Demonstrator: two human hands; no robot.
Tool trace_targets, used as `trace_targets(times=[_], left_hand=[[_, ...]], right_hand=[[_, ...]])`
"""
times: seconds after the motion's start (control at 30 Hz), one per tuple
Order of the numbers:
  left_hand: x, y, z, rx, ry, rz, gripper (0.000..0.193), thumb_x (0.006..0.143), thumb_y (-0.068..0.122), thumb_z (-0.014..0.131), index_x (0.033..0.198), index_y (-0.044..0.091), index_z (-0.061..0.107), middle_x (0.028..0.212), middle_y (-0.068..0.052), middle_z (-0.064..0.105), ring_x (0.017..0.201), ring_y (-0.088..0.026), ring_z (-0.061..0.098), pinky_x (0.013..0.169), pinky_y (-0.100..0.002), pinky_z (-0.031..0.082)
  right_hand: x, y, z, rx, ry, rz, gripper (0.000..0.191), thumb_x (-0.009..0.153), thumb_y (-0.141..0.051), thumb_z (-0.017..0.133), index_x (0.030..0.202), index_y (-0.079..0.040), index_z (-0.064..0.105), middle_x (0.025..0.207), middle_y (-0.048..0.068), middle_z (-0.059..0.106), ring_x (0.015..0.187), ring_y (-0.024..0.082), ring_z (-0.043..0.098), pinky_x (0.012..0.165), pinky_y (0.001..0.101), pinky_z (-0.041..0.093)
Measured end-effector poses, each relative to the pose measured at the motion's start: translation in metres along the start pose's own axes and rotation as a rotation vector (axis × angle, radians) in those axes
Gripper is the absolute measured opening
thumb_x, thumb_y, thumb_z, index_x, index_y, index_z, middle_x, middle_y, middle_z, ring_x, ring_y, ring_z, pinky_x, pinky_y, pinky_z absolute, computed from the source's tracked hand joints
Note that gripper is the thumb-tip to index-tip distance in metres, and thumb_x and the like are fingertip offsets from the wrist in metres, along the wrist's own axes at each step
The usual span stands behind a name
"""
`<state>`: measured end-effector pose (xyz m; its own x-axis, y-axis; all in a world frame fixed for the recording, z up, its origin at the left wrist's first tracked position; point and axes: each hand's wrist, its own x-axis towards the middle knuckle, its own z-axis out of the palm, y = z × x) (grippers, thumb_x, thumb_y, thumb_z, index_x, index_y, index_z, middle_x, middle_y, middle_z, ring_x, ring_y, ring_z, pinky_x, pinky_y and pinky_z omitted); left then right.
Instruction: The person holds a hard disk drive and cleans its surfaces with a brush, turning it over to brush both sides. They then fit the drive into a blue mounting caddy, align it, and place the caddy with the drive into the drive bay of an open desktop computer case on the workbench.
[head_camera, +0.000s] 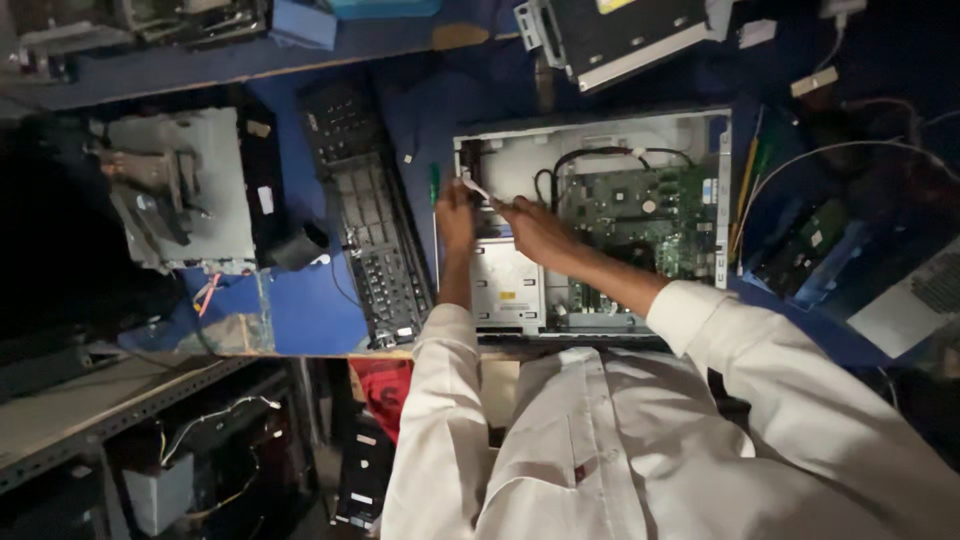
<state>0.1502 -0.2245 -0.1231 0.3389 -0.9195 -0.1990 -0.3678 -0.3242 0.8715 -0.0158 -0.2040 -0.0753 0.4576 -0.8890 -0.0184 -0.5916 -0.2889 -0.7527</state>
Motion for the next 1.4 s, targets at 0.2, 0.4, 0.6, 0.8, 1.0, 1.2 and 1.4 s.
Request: trace_targets(times=[0.2,0.4,0.6,0.8,1.0,1.2,1.4], left_hand=[[-0.002,-0.003,0.006,-0.077,-0.011,0.117,0.05,0.108,0.039,0.048,0.134,0.0,0.064,0.114,-0.015,0.074,0.102,-0.019,0.068,0.09,-0.034,0.051],[-0.001,0.0,0.01,-0.165,-0.051,0.066,0.049,0.107,0.039,0.049,0.132,0.0,0.066,0.103,-0.011,0.074,0.091,-0.016,0.062,0.083,-0.032,0.051],[-0.002,0.004,0.016,-0.198,-0.044,-0.023,0.05,0.109,0.04,0.05,0.13,-0.003,0.066,0.103,-0.012,0.069,0.091,-0.015,0.059,0.082,-0.033,0.049],[-0.004,0.009,0.015,-0.157,-0.032,0.113,0.048,0.108,0.04,0.049,0.131,0.0,0.064,0.108,-0.008,0.074,0.096,-0.015,0.065,0.087,-0.032,0.051],[-0.002,0.01,0.014,-0.21,-0.042,-0.075,0.046,0.111,0.037,0.05,0.129,0.0,0.069,0.091,-0.008,0.063,0.082,-0.019,0.053,0.073,-0.036,0.044],[0.006,0.012,0.013,-0.205,-0.048,0.009,0.046,0.109,0.036,0.05,0.134,0.0,0.066,0.094,-0.005,0.067,0.085,-0.014,0.055,0.076,-0.031,0.046],[0.007,0.011,0.012,-0.168,-0.046,0.088,0.049,0.11,0.036,0.049,0.136,-0.002,0.065,0.1,-0.004,0.069,0.09,-0.011,0.056,0.081,-0.029,0.048]], right_hand=[[-0.009,0.003,0.006,0.055,0.095,0.006,0.055,0.085,0.009,0.048,0.137,-0.004,0.063,0.109,0.027,0.067,0.1,0.042,0.064,0.087,0.0494,0.05],[-0.011,0.005,0.004,0.068,0.118,-0.038,0.038,0.091,0.002,0.052,0.123,-0.005,0.071,0.105,0.023,0.073,0.093,0.04,0.07,0.082,0.0485,0.055],[0.007,0.022,-0.039,0.399,-0.32,0.469,0.038,0.087,-0.006,0.056,0.121,-0.012,0.072,0.086,0.016,0.074,0.074,0.03,0.071,0.068,0.0425,0.055],[0.013,0.029,-0.051,0.438,-0.177,0.398,0.026,0.089,-0.011,0.057,0.106,-0.011,0.077,0.083,0.012,0.076,0.076,0.028,0.074,0.072,0.0421,0.057],[0.053,0.024,-0.045,0.132,-0.157,0.52,0.022,0.089,-0.015,0.061,0.101,-0.01,0.079,0.093,0.019,0.075,0.091,0.037,0.073,0.081,0.0479,0.055],[0.074,0.01,-0.039,-0.037,-0.331,0.52,0.026,0.089,-0.016,0.059,0.1,0.0,0.076,0.106,0.027,0.072,0.102,0.043,0.07,0.09,0.0533,0.054],[0.073,0.009,-0.041,-0.038,-0.29,0.46,0.026,0.088,-0.014,0.06,0.102,0.003,0.074,0.105,0.031,0.07,0.101,0.045,0.07,0.089,0.0543,0.055]])
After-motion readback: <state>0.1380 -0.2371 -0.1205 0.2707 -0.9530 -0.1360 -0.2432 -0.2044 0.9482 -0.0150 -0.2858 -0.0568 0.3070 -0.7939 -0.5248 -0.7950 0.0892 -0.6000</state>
